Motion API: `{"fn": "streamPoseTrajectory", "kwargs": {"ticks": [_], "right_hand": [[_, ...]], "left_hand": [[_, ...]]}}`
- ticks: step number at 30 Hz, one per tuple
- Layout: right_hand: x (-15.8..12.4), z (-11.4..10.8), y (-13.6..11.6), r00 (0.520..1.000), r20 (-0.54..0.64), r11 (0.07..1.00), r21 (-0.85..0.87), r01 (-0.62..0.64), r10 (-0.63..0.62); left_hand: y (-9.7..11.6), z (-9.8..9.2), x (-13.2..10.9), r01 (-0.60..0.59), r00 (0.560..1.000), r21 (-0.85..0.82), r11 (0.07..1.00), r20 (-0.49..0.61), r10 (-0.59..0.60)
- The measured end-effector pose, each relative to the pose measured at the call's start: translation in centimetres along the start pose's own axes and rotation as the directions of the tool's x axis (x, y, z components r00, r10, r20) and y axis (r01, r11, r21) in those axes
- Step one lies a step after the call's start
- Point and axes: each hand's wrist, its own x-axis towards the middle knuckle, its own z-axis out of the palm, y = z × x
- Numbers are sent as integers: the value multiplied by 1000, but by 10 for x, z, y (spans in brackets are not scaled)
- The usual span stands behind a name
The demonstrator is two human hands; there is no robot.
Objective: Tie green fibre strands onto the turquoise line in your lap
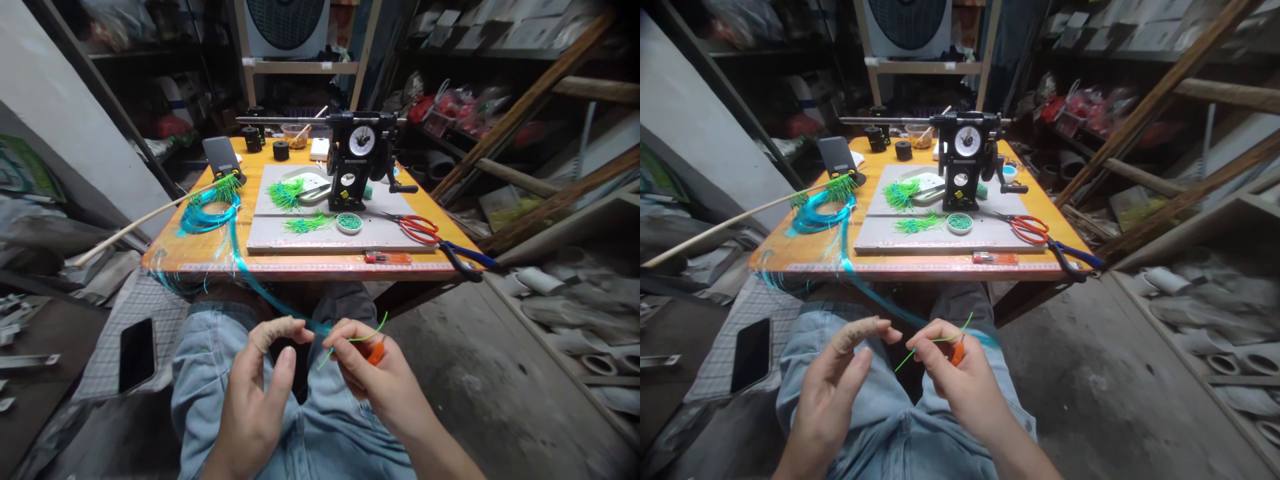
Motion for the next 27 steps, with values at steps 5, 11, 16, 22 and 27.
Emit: {"fn": "streamPoseTrajectory", "kwargs": {"ticks": [5,11,16,22,27], "right_hand": [[2,-2,-11,979,192,954,-278,114,-61],[9,2,-22,923,381,886,-412,213,-45],[19,-4,-31,903,427,837,-479,266,-43],[85,-59,-79,860,256,201,-906,373,-442],[152,-92,-112,834,188,9,-974,225,-519]], "left_hand": [[13,-1,23,-2,977,-4,1000,211,3],[23,11,45,92,927,-89,992,372,-53],[11,14,46,91,958,-192,977,284,-33],[-6,11,44,199,973,-337,920,-40,-225],[-11,11,40,296,926,-347,890,-123,-357]]}}
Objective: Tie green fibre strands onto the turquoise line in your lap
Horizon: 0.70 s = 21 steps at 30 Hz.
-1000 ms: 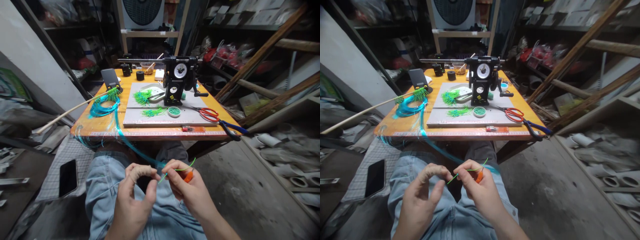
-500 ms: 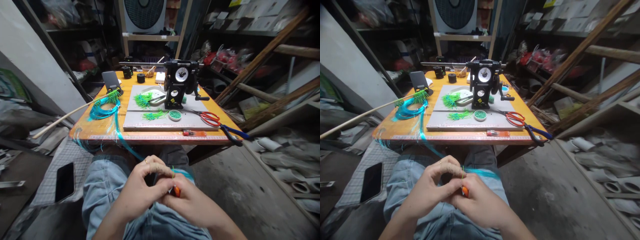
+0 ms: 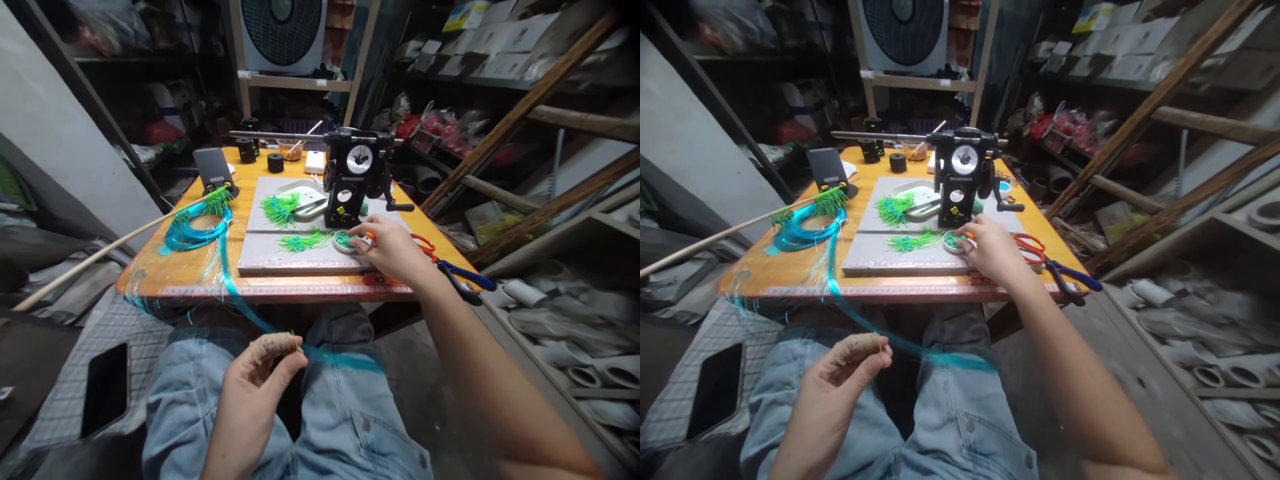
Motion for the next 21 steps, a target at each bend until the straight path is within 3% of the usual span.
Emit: {"fn": "streamPoseTrajectory", "kwargs": {"ticks": [6,10,14,16,18,21], "right_hand": [[24,4,5,990,126,996,-56,64,-57],[25,0,-1,995,78,997,-40,71,-68],[2,-9,-29,998,-42,998,29,55,-54],[-22,-12,-49,998,-20,983,176,58,-55],[-51,-11,-70,990,118,845,535,-3,-72],[-90,1,-92,951,308,496,831,-252,-33]], "left_hand": [[-8,-5,-3,66,997,-35,997,48,-64],[-11,-6,-6,57,992,-6,998,109,-56],[-10,-6,-9,38,978,-7,999,207,-36],[-9,-6,-12,51,961,-35,998,275,-39],[-6,-6,-16,84,943,-77,993,328,-54],[-4,-6,-22,114,926,-152,982,373,-50]]}}
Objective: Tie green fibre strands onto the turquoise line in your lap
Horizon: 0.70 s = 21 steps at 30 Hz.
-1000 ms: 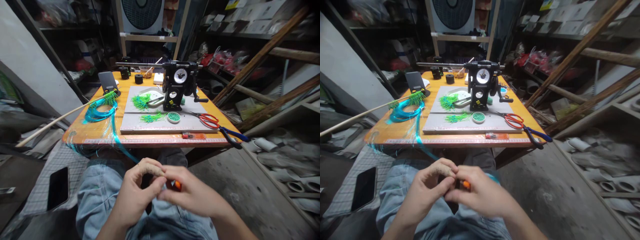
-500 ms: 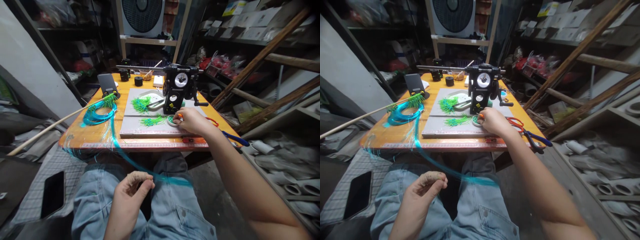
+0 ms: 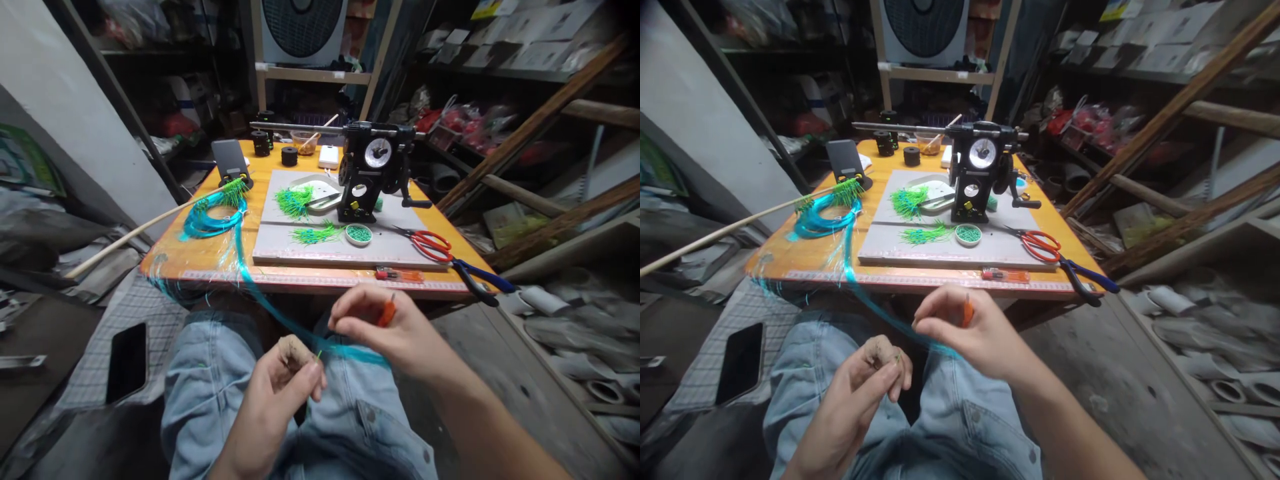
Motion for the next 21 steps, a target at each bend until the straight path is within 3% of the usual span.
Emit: {"fn": "streamPoseTrajectory", "kwargs": {"ticks": [2,5,14,21], "right_hand": [[-13,15,10,996,7,970,228,-85,86],[-23,26,20,988,-17,917,376,-135,153],[-31,32,12,981,-45,870,471,-148,191],[-35,31,12,984,28,853,496,-165,174]], "left_hand": [[1,2,-3,-13,999,-29,1000,30,14],[4,4,-8,-9,997,-41,999,70,12],[7,7,-15,9,993,-25,1000,118,-6],[7,5,-13,18,991,-2,1000,130,-17]]}}
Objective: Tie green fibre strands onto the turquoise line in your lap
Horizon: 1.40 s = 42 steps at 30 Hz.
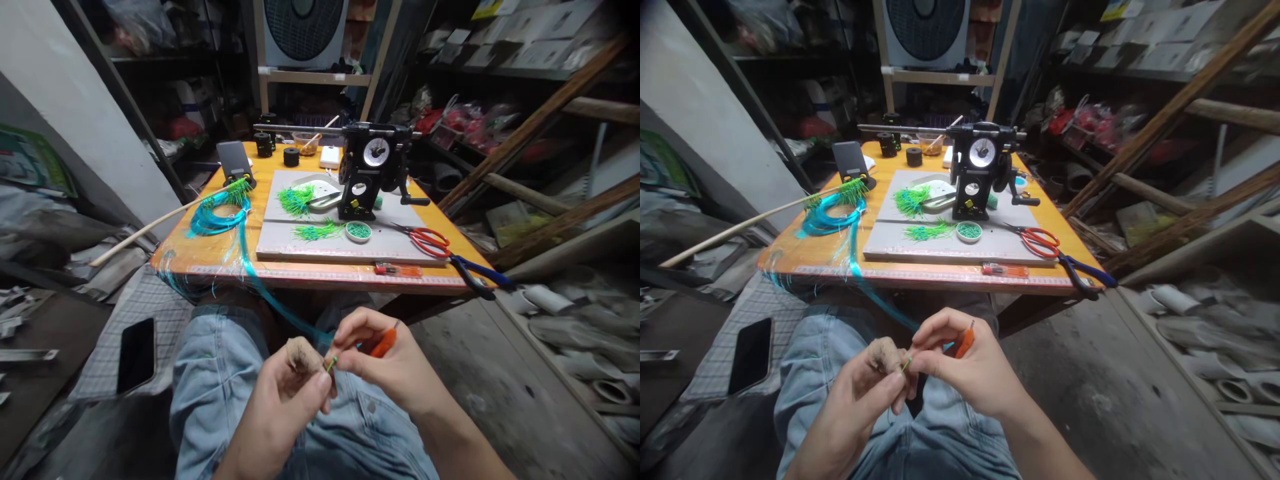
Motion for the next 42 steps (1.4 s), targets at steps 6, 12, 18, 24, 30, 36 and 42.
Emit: {"fn": "streamPoseTrajectory", "kwargs": {"ticks": [6,12,18,24,30,36,42], "right_hand": [[-3,3,-6,999,8,991,-126,37,-36],[-6,0,-12,997,-29,950,-306,63,-76],[-6,-4,-14,982,34,896,-406,182,-184],[-7,4,-12,966,56,852,-460,249,-252],[-11,-1,-6,984,-15,984,-19,179,-179],[-14,-2,-2,998,-36,992,114,57,-54],[-15,16,-2,969,-202,989,45,-139,145]], "left_hand": [[-1,0,-2,18,1000,-8,1000,2,-18],[-2,1,-1,0,999,26,1000,-50,1],[-2,5,1,-61,976,185,981,-193,97],[-4,7,1,-98,959,225,969,-237,152],[-8,2,3,-92,962,312,946,-218,165],[-4,-6,6,-176,939,273,946,-243,244],[-3,-8,7,-185,954,77,980,-227,198]]}}
